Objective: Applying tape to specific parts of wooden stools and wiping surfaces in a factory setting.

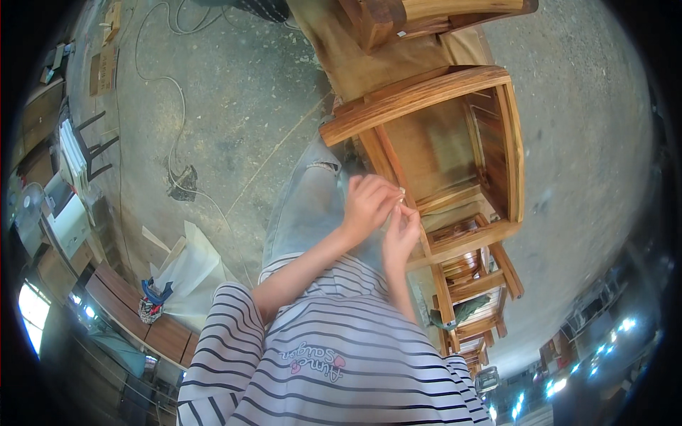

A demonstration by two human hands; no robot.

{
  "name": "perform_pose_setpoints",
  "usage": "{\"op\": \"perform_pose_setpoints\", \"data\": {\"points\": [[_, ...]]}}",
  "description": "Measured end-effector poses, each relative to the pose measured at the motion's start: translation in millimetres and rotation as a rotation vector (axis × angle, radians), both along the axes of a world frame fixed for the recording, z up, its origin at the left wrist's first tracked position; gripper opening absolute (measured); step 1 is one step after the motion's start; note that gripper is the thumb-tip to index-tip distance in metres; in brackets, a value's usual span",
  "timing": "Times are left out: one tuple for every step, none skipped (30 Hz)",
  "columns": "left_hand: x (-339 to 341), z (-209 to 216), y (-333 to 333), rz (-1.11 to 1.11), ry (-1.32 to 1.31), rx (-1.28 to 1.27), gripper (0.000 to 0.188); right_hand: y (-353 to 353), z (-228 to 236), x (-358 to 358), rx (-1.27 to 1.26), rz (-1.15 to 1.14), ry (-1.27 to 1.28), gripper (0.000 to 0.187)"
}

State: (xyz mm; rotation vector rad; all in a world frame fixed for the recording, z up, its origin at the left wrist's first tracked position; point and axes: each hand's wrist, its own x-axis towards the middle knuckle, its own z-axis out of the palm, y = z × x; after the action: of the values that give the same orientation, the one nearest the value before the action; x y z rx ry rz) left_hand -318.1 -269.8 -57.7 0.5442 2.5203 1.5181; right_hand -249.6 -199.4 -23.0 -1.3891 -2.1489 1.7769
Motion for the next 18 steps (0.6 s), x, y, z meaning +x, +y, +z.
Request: {"op": "perform_pose_setpoints", "data": {"points": [[0.6,0.9,1.8,0.002,0.011,0.0,0.013,-0.2,0.2,0.8,0.017,-0.015,0.01,0.015],[1.6,0.9,2.8,-0.006,0.009,-0.001,0.013,-0.6,0.6,1.9,0.033,-0.031,0.021,0.015],[2.5,0.7,3.3,-0.007,0.007,0.0,0.013,-2.2,1.4,3.2,0.032,-0.04,0.019,0.015],[4.0,0.7,3.7,-0.008,0.004,0.001,0.013,-4.4,2.6,4.2,0.033,-0.058,0.022,0.015],[6.8,0.0,4.3,-0.018,0.002,0.001,0.013,-5.1,3.4,5.7,0.035,-0.077,0.026,0.015],[9.9,-0.7,4.7,-0.009,-0.015,0.002,0.012,-4.9,2.6,8.5,0.034,-0.088,0.024,0.015],[13.2,-1.5,4.9,-0.001,-0.033,0.003,0.012,-4.7,0.9,12.0,0.024,-0.096,0.032,0.016],[14.9,-0.6,4.9,-0.014,-0.036,0.001,0.012,-5.3,1.0,14.0,0.011,-0.107,0.039,0.016],[16.3,-0.1,4.8,-0.014,-0.046,-0.006,0.011,-5.8,1.1,15.8,0.009,-0.121,0.035,0.016],[17.5,0.0,4.8,-0.014,-0.055,-0.012,0.01,-6.0,1.2,17.4,-0.029,-0.142,0.043,0.016],[16.5,1.5,3.9,-0.028,-0.06,-0.015,0.01,-5.9,3.1,18.3,-0.066,-0.164,0.049,0.016],[14.3,2.5,1.4,-0.052,-0.098,0.009,0.009,-3.2,7.1,19.4,-0.086,-0.124,0.028,0.016],[12.1,3.4,-1.8,-0.076,-0.137,0.033,0.008,-0.5,4.6,22.4,-0.087,-0.139,0.023,0.016],[9.9,7.1,-6.3,-0.125,-0.21,0.019,0.006,2.7,2.6,24.1,-0.164,-0.136,0.062,0.016],[9.5,9.0,-8.4,-0.142,-0.218,0.016,0.006,5.6,0.9,25.3,-0.241,-0.134,0.102,0.016],[9.8,10.4,-9.9,-0.16,-0.329,0.047,0.009,9.1,0.6,27.4,-0.246,-0.094,0.079,0.025],[9.1,13.3,-10.7,-0.176,-0.437,0.077,0.011,11.9,2.9,26.3,-0.246,-0.109,0.077,0.025],[10.2,18.1,-12.9,-0.158,-0.582,0.119,0.023,14.3,5.4,25.9,-0.275,-0.096,0.107,0.032]]}}
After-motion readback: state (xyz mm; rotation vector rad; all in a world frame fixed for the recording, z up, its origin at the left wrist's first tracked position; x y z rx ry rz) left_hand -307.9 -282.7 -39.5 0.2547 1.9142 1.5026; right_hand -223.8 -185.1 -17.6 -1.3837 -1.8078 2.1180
